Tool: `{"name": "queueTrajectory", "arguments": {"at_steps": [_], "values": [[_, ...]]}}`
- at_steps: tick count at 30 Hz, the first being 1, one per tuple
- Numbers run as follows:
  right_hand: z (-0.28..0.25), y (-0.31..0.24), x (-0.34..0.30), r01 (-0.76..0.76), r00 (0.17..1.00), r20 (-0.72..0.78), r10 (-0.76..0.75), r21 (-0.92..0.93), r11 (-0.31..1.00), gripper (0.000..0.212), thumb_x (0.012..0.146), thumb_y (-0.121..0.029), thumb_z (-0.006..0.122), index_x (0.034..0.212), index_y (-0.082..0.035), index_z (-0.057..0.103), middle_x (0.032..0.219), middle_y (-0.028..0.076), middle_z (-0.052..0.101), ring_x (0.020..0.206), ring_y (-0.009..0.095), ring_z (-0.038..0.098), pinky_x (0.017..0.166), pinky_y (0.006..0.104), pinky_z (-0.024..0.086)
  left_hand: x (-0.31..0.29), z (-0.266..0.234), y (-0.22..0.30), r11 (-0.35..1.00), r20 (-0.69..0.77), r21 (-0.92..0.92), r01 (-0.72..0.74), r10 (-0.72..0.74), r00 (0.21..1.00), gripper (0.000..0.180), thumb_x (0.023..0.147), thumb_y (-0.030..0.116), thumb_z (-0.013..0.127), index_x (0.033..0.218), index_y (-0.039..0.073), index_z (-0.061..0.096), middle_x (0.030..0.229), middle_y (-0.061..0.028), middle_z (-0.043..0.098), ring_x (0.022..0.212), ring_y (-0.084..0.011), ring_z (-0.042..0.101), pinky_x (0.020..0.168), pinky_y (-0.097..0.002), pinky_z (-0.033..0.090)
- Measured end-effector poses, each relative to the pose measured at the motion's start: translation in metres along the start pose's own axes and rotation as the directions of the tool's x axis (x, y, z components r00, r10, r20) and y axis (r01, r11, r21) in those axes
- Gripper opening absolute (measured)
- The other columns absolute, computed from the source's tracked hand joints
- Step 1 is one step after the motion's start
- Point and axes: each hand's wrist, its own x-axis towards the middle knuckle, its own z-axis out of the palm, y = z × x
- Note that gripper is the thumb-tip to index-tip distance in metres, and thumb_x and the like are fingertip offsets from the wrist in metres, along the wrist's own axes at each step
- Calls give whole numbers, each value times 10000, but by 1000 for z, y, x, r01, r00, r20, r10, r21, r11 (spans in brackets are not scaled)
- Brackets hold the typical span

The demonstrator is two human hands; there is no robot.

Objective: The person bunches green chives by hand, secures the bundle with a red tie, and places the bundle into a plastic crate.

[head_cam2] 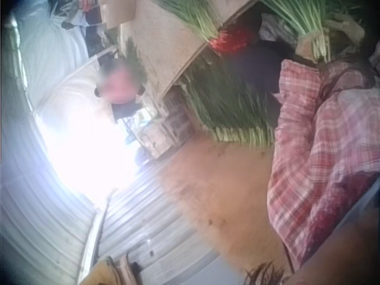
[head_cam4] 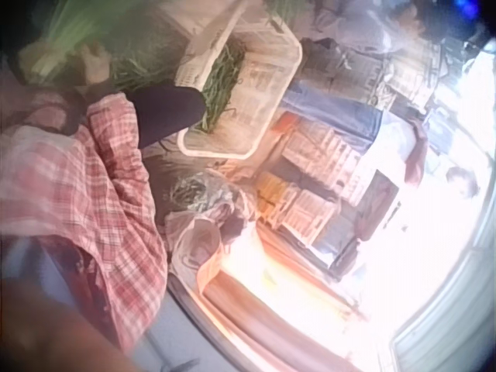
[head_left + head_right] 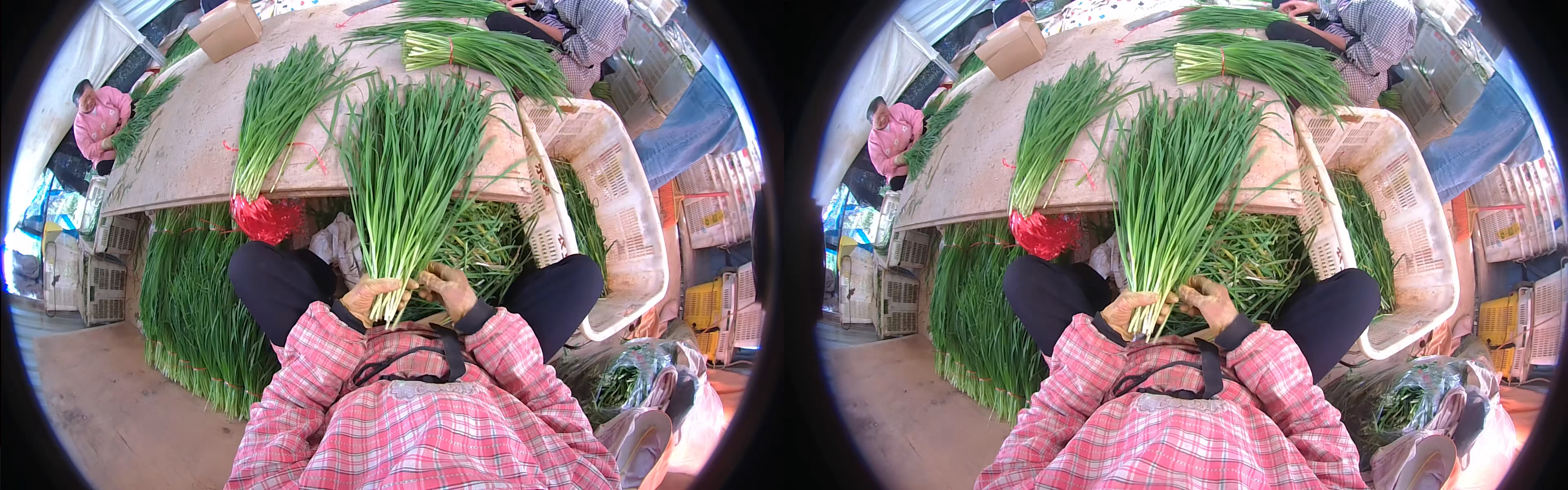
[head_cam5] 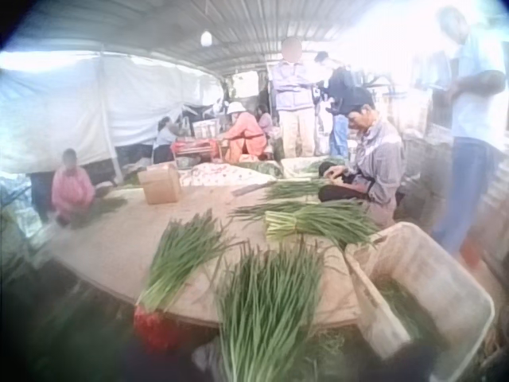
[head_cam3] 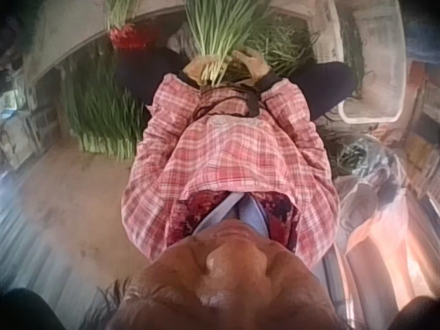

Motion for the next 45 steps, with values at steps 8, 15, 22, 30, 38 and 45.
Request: {"name": "queueTrajectory", "arguments": {"at_steps": [8,15,22,30,38,45], "values": [[9,-13,7,95,990,-108,-88,63,993,170,916,-110,582,1018,24,612,809,31,626,653,95,560,593,222,463,-4,13,3,999,-62,-9,-42,41,997,362,830,113,638,1156,-27,572,1007,-138,669,861,-215,675,817,-368,564],[15,-25,12,188,982,33,-188,-11,982,240,936,-108,530,1108,57,554,940,69,627,801,139,597,741,255,496,-3,10,0,997,-19,71,-43,45,999,527,811,99,656,1300,17,477,1235,-155,573,1056,-254,612,822,-349,552],[7,-40,2,254,964,-7,-266,-281,926,375,883,-287,653,1000,67,630,885,112,662,851,149,602,757,284,486,-18,34,12,980,-13,127,-156,159,987,540,729,-12,669,1238,-10,486,989,-188,664,632,-198,638,561,-289,538],[49,-95,21,285,955,-53,-292,438,852,275,819,-43,676,1055,56,574,946,104,652,811,186,638,723,297,532,-67,59,16,825,-138,466,-319,425,895,422,666,-119,628,1077,-28,585,883,-131,657,679,-162,610,580,-276,497],[41,-83,21,305,949,-183,-256,331,893,237,819,-23,663,1009,91,580,934,129,656,823,205,647,743,315,524,-82,52,23,761,-110,465,-452,556,824,359,682,-108,639,1031,-36,601,876,-125,657,675,-165,600,577,-264,473],[4,-88,17,173,982,37,-184,200,964,380,904,-192,599,1190,42,512,1033,114,658,917,180,636,807,279,501,-94,31,57,255,-2,884,-392,840,542,397,707,-93,610,1096,-14,595,930,-93,685,818,-145,651,688,-279,518]]}}
